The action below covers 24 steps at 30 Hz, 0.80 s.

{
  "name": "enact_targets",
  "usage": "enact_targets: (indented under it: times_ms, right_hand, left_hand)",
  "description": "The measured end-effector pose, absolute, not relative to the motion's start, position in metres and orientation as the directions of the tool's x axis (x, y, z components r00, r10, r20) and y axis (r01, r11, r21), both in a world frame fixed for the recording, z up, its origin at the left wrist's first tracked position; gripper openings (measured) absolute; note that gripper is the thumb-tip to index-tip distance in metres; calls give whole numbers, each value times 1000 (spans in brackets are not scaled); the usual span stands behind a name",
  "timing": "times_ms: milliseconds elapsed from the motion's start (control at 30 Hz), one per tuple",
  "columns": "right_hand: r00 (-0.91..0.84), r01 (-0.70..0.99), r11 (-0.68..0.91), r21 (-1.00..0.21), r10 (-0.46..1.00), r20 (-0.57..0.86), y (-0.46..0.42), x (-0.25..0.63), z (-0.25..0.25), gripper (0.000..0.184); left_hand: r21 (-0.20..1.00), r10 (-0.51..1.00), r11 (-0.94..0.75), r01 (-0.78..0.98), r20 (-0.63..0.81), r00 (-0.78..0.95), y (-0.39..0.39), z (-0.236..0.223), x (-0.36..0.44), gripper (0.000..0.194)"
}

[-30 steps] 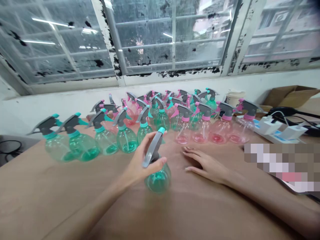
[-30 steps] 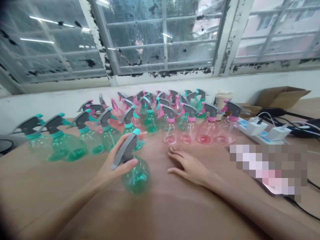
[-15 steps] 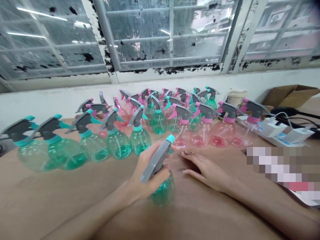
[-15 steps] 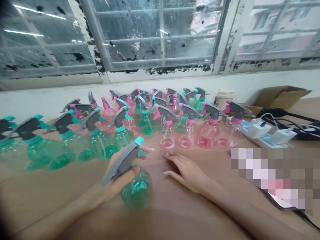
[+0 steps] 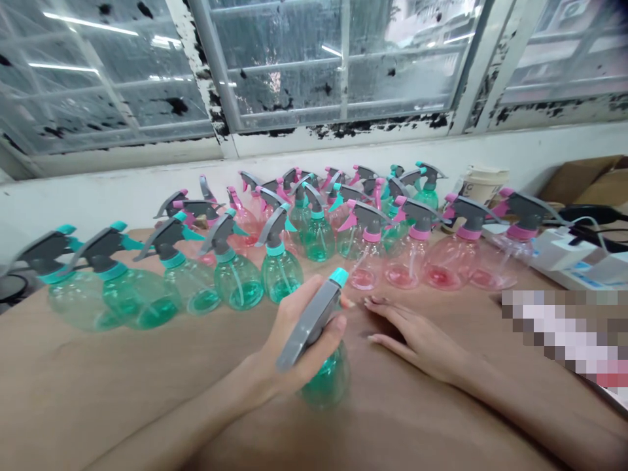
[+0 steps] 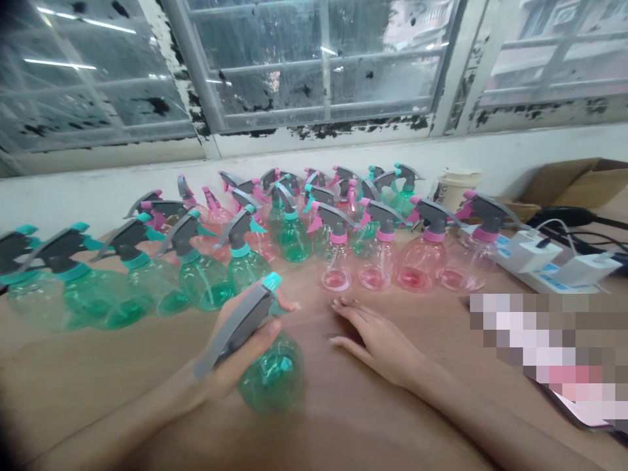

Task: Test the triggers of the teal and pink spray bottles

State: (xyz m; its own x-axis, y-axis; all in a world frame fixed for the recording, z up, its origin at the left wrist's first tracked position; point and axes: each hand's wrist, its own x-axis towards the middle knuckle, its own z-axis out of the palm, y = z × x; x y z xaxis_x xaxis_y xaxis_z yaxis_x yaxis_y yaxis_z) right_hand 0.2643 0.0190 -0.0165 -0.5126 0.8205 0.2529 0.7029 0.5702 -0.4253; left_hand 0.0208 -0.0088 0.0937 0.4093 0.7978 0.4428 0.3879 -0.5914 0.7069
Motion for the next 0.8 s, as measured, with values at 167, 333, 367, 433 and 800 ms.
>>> enact_targets:
  times_ms: [167,333,367,433,800]
  right_hand:
    - [-500,689,561,-460,827,259,18,266,-16,52]
    - [-507,664,561,-495,824,254,19,269,-17,53]
    - [-512,661,563,-496,822,251,19,269,-18,53]
    - [-518,655,567,-499,818,249,20,270,-18,53]
    - [-523,647,566,-511,817,242,20,272,-18,53]
  left_hand:
    - [767,853,-508,392,384,354,-9,93,23,24]
    - [780,833,-524,342,385,398,-10,91,23,29]
    - [781,828,-529,332,391,401,-10,91,24,29]
    - [788,827,-531,311,403,391,-11,91,26,28]
    - [751,812,-571,330,457,364,-9,84,25,31]
